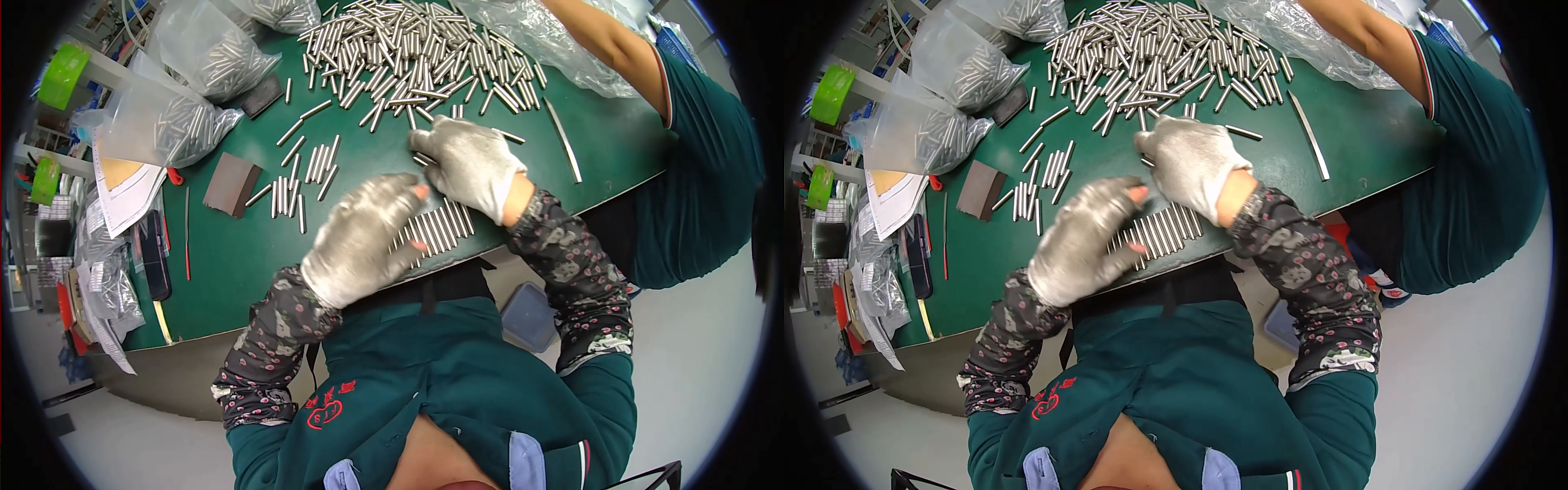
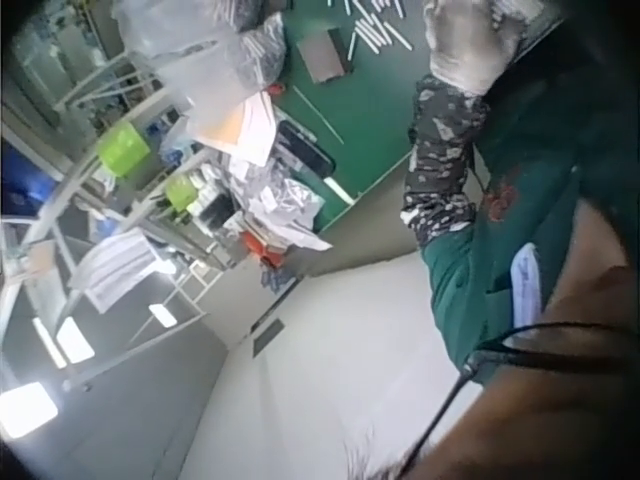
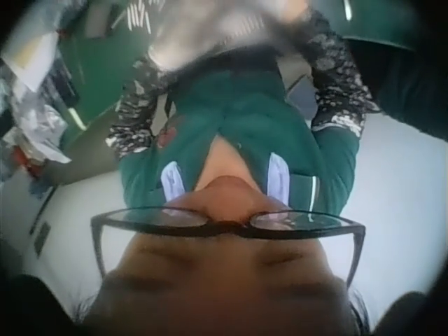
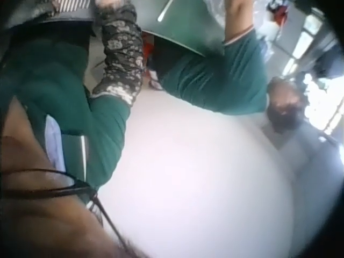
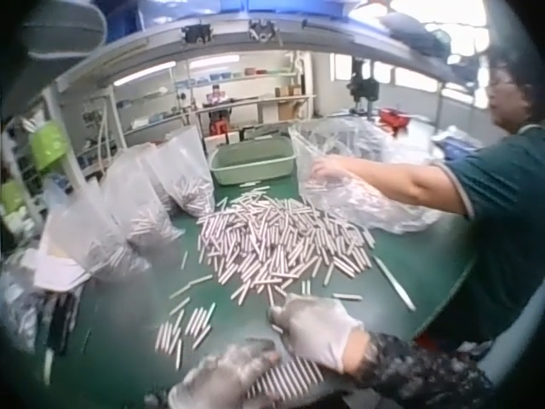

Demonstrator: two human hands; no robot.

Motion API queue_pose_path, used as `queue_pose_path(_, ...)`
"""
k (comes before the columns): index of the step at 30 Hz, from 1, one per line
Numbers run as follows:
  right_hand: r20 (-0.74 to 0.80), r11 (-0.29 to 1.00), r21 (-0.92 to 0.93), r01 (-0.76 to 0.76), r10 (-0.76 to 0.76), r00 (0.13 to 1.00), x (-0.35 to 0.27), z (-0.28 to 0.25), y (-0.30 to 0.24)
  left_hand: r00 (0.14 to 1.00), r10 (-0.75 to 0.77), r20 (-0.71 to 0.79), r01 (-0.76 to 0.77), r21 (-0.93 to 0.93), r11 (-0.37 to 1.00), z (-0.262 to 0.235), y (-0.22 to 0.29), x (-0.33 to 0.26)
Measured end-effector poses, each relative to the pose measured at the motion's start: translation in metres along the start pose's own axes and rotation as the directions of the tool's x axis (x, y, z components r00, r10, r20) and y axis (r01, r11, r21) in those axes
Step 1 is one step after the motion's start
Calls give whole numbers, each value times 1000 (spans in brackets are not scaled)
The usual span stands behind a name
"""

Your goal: Sorting small metal pins on a workbench and placing them into plastic bags for packaging.

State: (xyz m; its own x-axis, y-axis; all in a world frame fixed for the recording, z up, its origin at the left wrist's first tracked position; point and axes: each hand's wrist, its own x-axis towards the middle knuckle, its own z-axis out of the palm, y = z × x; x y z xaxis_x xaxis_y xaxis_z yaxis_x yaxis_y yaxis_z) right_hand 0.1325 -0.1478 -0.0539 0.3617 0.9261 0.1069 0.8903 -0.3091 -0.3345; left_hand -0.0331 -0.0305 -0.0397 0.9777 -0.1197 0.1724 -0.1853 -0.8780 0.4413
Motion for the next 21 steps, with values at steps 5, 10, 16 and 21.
queue_pose_path(5,-51,998,-60,-16,13,999,-43,-10,10,995,67,72,-75,125,989,24,12,-2)
queue_pose_path(10,-18,986,105,-132,135,991,-76,-12,-1,977,63,203,-101,179,979,27,12,5)
queue_pose_path(16,37,946,297,-131,126,991,-88,-22,7,992,57,111,-75,169,983,28,18,9)
queue_pose_path(21,55,961,231,-154,145,988,-96,-18,11,965,56,255,-106,189,976,30,20,15)
